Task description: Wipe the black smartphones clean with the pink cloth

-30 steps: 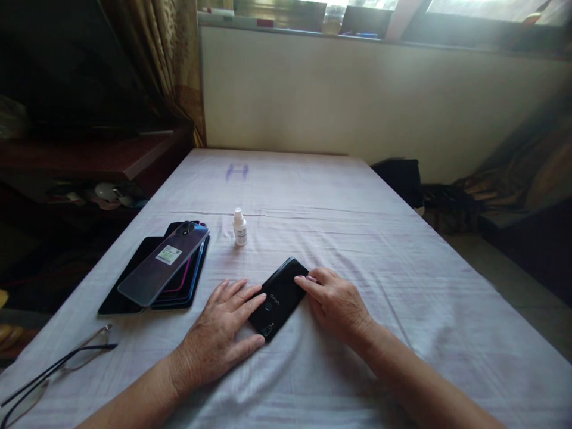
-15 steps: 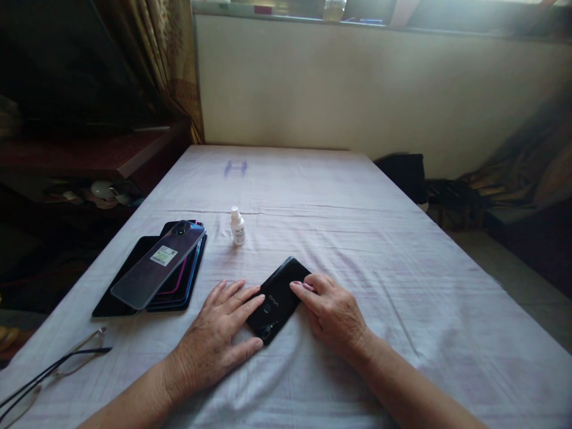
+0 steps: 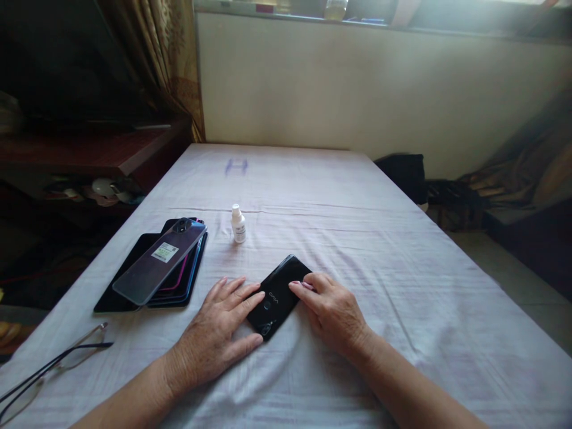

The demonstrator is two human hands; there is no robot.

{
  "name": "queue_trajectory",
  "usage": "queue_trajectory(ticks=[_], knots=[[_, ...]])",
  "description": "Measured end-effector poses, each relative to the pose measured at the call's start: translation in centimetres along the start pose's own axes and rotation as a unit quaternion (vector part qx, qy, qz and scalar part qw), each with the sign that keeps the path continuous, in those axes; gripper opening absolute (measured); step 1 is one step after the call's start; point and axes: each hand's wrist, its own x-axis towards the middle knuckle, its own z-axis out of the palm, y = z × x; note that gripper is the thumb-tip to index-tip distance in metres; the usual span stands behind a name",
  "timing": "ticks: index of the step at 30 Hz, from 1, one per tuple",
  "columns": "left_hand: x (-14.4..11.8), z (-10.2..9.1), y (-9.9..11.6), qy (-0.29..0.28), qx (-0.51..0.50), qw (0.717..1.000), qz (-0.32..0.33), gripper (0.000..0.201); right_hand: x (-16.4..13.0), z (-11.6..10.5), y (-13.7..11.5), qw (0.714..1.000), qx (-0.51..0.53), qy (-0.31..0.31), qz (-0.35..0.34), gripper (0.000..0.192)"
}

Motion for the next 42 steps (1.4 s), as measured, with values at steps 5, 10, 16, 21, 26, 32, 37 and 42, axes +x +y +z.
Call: queue_trajectory(ticks=[5,10,16,21,26,32,37,42], knots=[[0.0,0.1,0.0,-0.001,0.002,1.0,0.0,0.06,0.0,-0.1,0.5,0.999,-0.029,0.009,0.027,0.032],[0.0,0.1,-0.1,-0.001,0.005,1.0,0.004,0.061,0.0,0.0,-0.3,1.0,-0.003,-0.003,-0.012,0.03],[0.0,0.1,-0.1,-0.004,0.0,1.0,0.001,0.06,0.2,0.1,0.4,0.999,-0.03,0.011,0.026,0.033],[0.0,0.1,0.0,-0.002,0.0,1.0,0.002,0.061,0.4,0.1,-0.7,1.0,-0.024,0.005,-0.008,0.027],[0.0,0.1,0.0,-0.003,-0.001,1.0,0.002,0.06,0.5,0.1,-0.3,1.0,-0.023,0.006,0.002,0.03],[0.0,0.2,0.0,0.007,-0.003,1.0,0.003,0.061,0.7,0.1,0.1,0.999,-0.043,-0.01,0.03,0.032],[0.0,0.2,0.0,0.003,-0.003,1.0,0.007,0.061,1.2,-0.3,-1.5,0.998,-0.032,-0.045,0.01,0.026],[-0.1,0.2,0.0,0.011,-0.002,1.0,0.006,0.06,1.5,-0.1,-1.1,0.998,-0.031,-0.046,0.036,0.029]])
